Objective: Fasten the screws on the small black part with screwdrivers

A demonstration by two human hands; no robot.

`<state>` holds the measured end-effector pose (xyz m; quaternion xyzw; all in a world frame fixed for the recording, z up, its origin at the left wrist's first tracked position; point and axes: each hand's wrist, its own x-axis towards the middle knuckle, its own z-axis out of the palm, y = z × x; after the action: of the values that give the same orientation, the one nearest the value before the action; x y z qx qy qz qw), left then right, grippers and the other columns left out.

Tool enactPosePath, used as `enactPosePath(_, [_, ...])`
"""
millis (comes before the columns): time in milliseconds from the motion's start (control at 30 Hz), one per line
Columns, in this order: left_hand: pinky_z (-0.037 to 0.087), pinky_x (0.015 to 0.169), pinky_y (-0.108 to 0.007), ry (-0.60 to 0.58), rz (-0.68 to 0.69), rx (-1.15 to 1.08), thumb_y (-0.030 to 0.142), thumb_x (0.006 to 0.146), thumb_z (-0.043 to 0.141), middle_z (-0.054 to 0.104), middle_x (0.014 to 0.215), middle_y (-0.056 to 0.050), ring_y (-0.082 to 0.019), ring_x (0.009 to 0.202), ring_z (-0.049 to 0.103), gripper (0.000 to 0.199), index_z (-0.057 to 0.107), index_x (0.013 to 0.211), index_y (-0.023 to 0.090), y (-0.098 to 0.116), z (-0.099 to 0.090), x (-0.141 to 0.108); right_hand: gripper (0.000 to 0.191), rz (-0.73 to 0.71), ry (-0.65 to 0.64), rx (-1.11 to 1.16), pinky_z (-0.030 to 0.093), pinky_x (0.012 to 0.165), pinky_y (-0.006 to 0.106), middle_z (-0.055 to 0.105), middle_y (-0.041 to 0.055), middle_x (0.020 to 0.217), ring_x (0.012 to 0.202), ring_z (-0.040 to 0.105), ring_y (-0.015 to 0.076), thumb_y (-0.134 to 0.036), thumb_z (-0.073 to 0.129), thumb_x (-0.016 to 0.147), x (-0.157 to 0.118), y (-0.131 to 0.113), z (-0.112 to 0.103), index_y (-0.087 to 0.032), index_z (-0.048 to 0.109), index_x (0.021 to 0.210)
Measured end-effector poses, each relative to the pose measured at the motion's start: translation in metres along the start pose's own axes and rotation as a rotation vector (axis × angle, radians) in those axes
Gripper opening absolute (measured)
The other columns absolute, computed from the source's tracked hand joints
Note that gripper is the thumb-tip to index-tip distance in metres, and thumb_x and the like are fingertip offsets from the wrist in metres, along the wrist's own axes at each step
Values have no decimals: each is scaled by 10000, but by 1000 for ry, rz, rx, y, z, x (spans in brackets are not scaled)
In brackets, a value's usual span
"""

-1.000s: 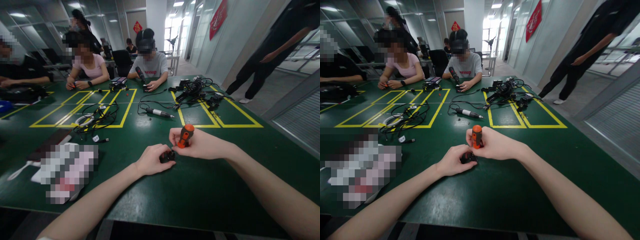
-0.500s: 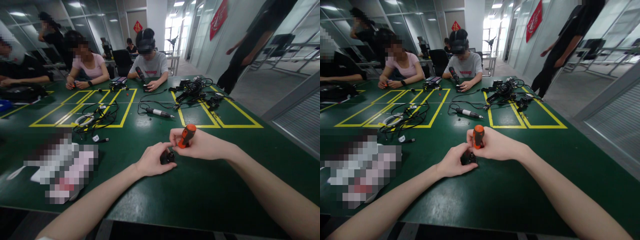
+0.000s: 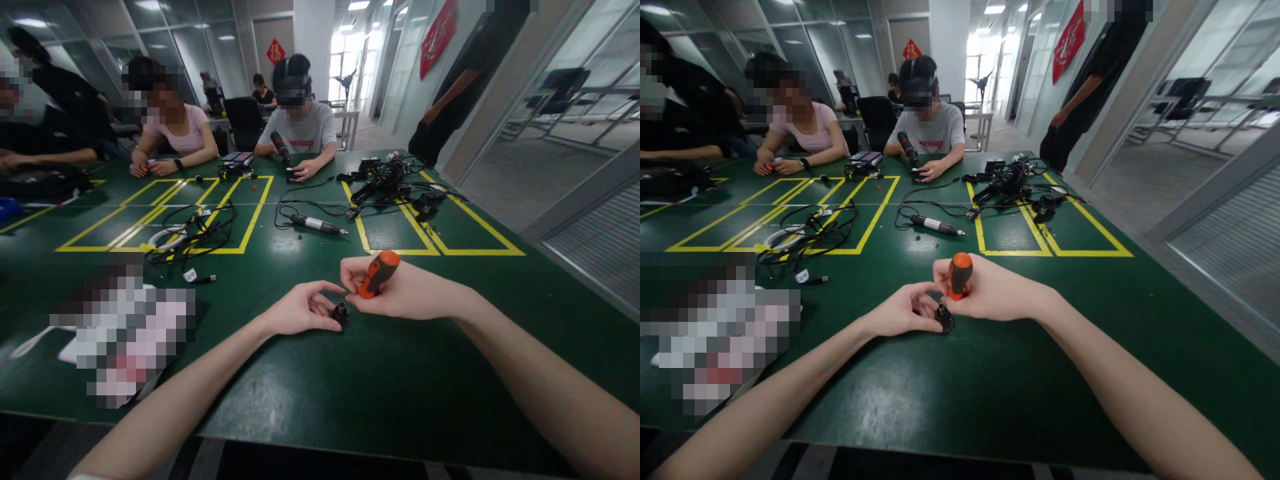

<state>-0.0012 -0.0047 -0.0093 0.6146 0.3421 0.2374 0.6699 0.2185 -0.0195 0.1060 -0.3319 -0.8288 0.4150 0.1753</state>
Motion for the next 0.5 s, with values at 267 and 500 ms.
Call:
enactPosePath(267, [553, 754, -241, -18, -86, -75, 221, 578, 979, 815, 899, -53, -115, 713, 734, 673, 727, 1196, 134, 3, -2, 1, 178, -18, -21, -35, 342, 579, 243, 430, -68, 662, 604, 385, 110, -234, 640, 808, 0, -2, 2, -217, 470, 759])
enactPosePath(500, [551, 786, -254, -38, -88, -83, 197, 623, 945, 817, 935, -60, -123, 754, 743, 561, 746, 1143, 133, 5, -3, -1, 167, -11, 12, -38, 354, 579, 240, 467, -56, 693, 626, 410, 119, -278, 633, 851, 0, 3, 1, -215, 491, 790])
